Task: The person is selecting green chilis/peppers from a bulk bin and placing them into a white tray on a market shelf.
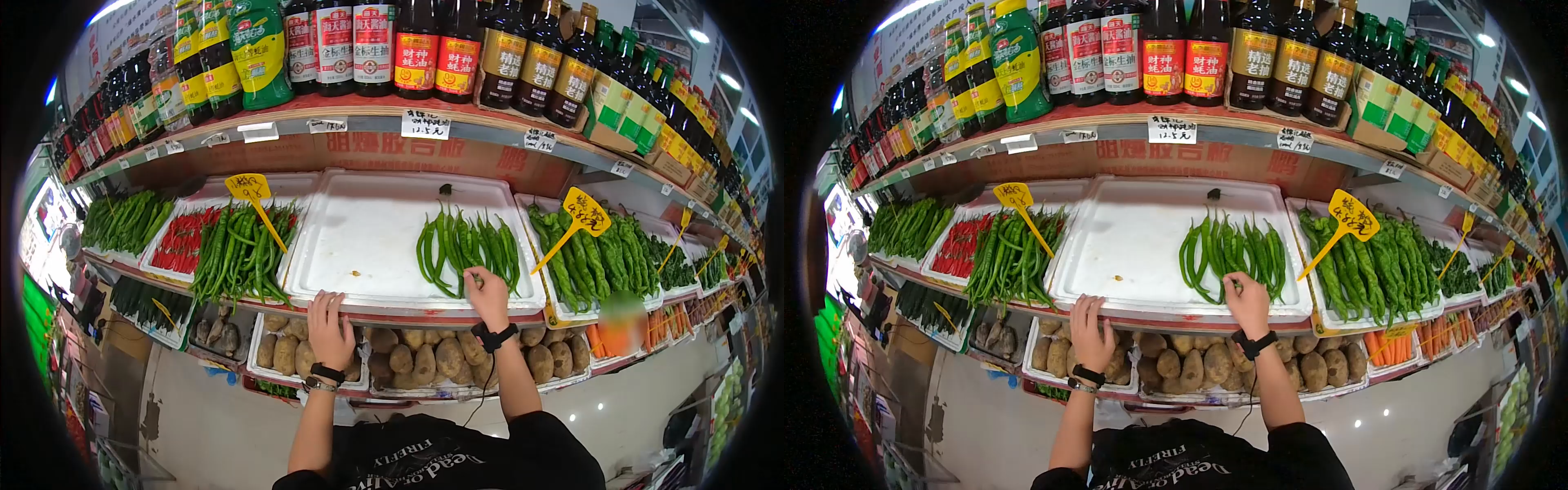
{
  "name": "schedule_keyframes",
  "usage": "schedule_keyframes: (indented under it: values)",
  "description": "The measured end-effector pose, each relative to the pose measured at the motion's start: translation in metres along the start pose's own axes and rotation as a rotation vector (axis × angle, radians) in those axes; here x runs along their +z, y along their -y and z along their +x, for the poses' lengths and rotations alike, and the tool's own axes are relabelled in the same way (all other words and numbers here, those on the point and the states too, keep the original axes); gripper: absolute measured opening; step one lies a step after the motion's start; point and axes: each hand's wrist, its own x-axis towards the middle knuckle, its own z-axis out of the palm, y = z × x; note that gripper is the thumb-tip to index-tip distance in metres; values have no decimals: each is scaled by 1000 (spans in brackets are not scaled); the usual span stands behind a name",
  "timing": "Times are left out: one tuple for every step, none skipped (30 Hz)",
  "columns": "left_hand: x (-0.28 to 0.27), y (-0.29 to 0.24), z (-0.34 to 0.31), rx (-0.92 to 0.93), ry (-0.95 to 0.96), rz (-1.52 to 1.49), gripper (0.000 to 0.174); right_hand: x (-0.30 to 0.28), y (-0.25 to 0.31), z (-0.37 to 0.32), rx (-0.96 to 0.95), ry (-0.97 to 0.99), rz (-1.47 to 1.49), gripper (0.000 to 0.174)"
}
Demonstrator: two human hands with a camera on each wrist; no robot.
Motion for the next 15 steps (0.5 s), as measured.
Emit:
schedule_keyframes:
  values:
    - [0, 1, 2, -3, -5, 3, 49, 0, 0, 3, -6, 3, 1, 20]
    - [-1, 1, 2, 0, -8, -3, 49, 1, 0, 1, -5, 12, 2, 19]
    - [-2, 0, 2, 0, -11, -10, 49, 3, -4, 0, -32, -12, 27, 19]
    - [-2, 0, 2, 0, -18, -16, 49, 7, -9, 1, -61, -37, 54, 18]
    - [-3, 0, 1, 2, -8, -15, 49, 9, -11, 2, -91, -63, 82, 17]
    - [-2, 1, 2, 4, -4, -16, 48, 5, -8, 2, -47, -23, 78, 17]
    - [-3, 2, 0, 5, 3, -18, 48, 5, -10, 0, -48, -24, 54, 17]
    - [-1, 4, -1, 11, 2, -15, 49, 5, -12, -2, -55, -28, 31, 18]
    - [-2, 5, 0, 14, 6, -21, 49, 6, -13, 2, -76, -36, 11, 18]
    - [-3, 4, 1, 17, 6, -25, 49, 8, -16, 2, -124, -51, 1, 21]
    - [-4, 4, 0, 17, 5, -28, 50, 10, -22, 4, -173, -74, -3, 20]
    - [-2, 5, -1, 9, -13, -38, 52, 8, -21, 3, -125, -62, -9, 19]
    - [-2, 5, -1, 11, -21, -42, 52, 5, -17, 2, -75, -48, -16, 19]
    - [-3, 5, -1, 12, -26, -45, 51, 4, -11, 2, -44, -61, 1, 19]
    - [-3, 4, -1, 12, -29, -48, 51, 4, -7, 0, -9, -73, 17, 18]
